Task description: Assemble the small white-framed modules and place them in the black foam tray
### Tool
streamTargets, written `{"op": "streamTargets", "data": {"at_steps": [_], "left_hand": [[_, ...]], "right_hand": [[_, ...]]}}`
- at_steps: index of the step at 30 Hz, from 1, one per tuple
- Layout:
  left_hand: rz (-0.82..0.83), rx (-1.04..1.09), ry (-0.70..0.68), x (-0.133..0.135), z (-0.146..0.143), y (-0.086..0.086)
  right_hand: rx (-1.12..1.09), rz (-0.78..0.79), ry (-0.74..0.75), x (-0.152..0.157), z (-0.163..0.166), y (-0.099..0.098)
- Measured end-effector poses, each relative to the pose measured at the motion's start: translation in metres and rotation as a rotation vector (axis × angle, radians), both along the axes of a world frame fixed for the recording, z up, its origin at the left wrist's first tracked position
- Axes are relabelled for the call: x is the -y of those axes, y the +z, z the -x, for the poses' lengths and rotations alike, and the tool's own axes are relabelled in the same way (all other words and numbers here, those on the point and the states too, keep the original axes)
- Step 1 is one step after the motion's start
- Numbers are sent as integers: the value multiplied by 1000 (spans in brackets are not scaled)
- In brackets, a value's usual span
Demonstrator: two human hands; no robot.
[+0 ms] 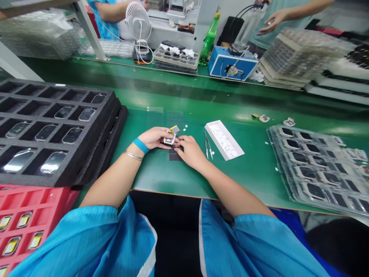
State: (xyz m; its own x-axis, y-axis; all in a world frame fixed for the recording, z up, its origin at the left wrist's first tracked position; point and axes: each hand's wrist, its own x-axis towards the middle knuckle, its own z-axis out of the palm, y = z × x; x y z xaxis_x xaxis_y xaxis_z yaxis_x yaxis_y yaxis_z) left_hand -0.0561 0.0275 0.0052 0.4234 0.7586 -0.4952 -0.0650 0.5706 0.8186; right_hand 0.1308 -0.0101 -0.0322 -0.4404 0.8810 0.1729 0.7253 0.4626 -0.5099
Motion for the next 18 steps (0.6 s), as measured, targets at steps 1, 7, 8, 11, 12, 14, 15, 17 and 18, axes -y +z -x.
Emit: {"op": "streamTargets", "data": {"at_steps": [1,7,8,11,12,14,15,17,18], "left_hand": [[1,0,6,0,0,0],[9,10,14,-2,1,-2],[8,11,14,-2,1,-3],[1,4,10,-2,1,-3],[-4,-2,9,-2,2,-3],[-13,-14,11,-1,2,-3],[-14,-17,12,-1,2,-2],[-11,-13,11,-2,3,-2],[-7,-9,13,-2,3,-2]], "right_hand": [[1,9,-12,1,2,0],[-70,50,-64,-3,5,-5],[-84,67,-78,-5,5,-6],[-105,115,-130,-8,7,-9],[-103,121,-138,-8,8,-10],[-89,120,-126,-8,10,-11],[-81,119,-111,-7,10,-11],[-78,133,-75,-6,8,-9],[-88,154,-50,-6,6,-8]]}}
